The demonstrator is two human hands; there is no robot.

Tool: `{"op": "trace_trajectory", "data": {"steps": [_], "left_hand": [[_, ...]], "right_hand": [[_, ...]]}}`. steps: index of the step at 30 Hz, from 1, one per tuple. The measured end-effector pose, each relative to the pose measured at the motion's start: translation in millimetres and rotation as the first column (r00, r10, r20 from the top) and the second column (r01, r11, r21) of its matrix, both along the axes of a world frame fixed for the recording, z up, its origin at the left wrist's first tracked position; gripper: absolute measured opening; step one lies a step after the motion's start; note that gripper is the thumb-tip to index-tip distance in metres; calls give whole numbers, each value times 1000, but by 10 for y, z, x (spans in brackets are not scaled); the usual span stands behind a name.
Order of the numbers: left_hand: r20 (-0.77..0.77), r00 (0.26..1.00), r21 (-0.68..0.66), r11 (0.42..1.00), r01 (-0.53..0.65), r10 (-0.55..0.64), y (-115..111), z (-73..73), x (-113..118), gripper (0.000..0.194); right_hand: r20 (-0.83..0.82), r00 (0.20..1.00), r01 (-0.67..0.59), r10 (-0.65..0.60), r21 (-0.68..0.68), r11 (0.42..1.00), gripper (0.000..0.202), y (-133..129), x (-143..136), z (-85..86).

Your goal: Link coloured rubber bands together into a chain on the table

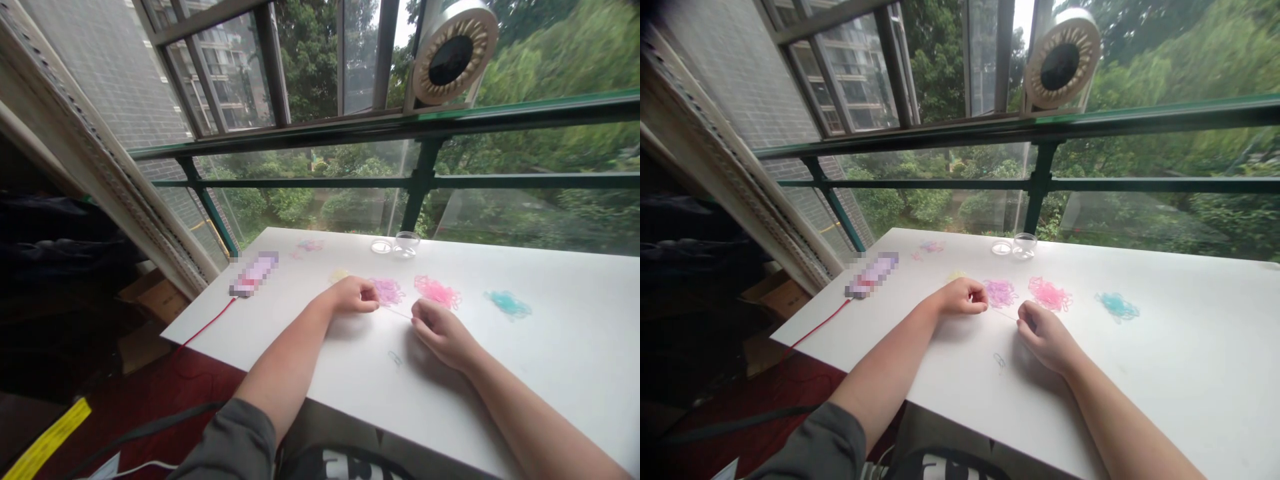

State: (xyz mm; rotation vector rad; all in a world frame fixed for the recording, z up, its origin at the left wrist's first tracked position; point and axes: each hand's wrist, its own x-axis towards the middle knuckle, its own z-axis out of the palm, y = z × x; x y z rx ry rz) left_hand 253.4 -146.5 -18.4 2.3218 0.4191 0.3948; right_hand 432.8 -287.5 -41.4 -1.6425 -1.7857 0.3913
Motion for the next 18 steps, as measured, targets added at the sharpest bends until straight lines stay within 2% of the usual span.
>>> {"op": "trace_trajectory", "data": {"steps": [18], "left_hand": [[-18, 1000, -18, 1000, -5, 4, -10, 40, -19, 12]], "right_hand": [[-80, 997, -5, 4, -13, 1000, 9, -7, 1, 35]]}}
